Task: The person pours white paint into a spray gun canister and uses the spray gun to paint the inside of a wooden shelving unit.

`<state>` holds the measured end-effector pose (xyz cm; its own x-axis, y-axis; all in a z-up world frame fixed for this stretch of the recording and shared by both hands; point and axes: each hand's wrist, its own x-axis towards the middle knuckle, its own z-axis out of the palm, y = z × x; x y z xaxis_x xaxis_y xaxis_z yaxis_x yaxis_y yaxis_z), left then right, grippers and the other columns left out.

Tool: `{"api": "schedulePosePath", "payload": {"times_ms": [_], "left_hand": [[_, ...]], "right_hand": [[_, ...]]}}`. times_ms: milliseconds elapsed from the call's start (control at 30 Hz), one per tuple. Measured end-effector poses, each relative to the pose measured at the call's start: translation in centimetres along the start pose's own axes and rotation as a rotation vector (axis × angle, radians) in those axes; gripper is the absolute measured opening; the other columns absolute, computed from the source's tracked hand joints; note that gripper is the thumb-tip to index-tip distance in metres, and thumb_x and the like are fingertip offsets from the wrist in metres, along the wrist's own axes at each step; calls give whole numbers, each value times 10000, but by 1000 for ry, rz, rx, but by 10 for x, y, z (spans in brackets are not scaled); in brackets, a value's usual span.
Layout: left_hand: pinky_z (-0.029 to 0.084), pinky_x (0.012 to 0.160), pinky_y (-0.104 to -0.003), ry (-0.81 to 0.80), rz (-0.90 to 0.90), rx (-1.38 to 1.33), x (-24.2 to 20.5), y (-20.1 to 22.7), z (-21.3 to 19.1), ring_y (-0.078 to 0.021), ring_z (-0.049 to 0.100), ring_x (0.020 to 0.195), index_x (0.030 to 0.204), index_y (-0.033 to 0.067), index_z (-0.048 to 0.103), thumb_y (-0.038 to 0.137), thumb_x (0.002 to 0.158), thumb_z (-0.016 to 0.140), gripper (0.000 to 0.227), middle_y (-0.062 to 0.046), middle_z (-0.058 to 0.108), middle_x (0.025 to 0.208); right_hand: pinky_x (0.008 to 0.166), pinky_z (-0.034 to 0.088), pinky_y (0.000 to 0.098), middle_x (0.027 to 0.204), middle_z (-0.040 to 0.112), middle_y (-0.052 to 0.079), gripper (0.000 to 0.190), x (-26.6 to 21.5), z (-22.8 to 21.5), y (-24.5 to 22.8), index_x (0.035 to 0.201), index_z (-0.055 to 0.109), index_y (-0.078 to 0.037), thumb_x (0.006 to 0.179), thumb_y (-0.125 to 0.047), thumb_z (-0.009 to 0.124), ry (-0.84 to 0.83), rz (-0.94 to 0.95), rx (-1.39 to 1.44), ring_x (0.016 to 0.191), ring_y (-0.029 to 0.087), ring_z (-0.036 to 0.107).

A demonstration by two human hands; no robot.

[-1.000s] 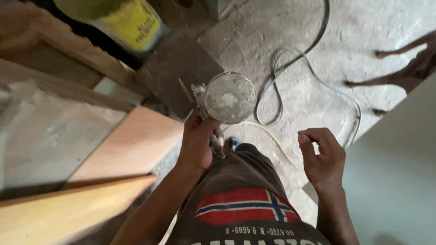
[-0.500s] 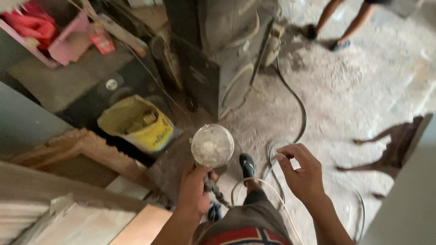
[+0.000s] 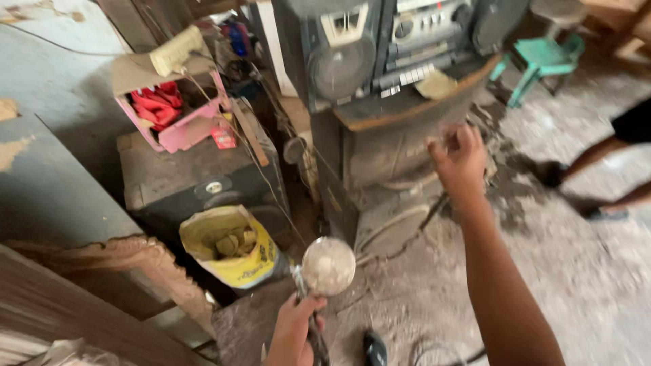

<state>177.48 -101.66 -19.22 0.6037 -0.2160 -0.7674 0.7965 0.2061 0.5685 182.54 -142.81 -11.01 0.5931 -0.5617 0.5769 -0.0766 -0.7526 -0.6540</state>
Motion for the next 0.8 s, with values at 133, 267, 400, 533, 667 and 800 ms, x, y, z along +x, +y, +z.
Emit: {"api": "schedulePosePath", "payload": {"times_ms": [133,267,400,533,667,800], "left_hand": [[442,482,-343,25,24,153,27,-14,-3,-196,567,535,993,7,674,148,814,744,239,-106,610,786],[425,465,-341,49,0,237,54,-24,-19,-194,575,508,1009,-12,677,203,802,746,307,-120,643,795],[429,460,-341,-21,0,252,63,-34,-28,-195,560,500,1022,-10,692,207,771,741,336,-99,674,810],[455,488,-313,-166,46,240,38,-36,-26,-163,575,538,1019,-4,696,177,790,750,297,-69,639,787],[439,524,-309,-292,-25,168,1,-45,-31,-136,523,573,991,33,647,74,801,724,209,-47,569,730],[424,562,-288,-587,-75,330,-38,-54,-58,-127,533,621,956,20,644,58,815,683,151,-37,597,743]], "right_hand": [[874,444,531,1110,601,196,482,95,61,73,1158,685,-25,828,-306,896,48,-205,-213,1053,405,544],[859,385,614,1083,629,208,334,122,84,108,965,725,-117,803,-357,892,-21,-266,-385,1056,446,506],[873,422,525,1017,637,147,113,99,60,105,1007,659,-74,1003,-141,749,178,-226,-240,1029,367,562],[701,431,451,833,513,184,300,-24,4,65,920,507,7,972,-133,767,303,209,-79,755,326,493],[853,579,335,1111,737,120,117,-212,-56,-1,861,503,-68,925,-4,577,234,572,1070,1015,209,714],[813,571,349,978,664,121,55,-399,-124,-95,986,562,-54,978,-10,530,451,914,931,887,216,664]]}}
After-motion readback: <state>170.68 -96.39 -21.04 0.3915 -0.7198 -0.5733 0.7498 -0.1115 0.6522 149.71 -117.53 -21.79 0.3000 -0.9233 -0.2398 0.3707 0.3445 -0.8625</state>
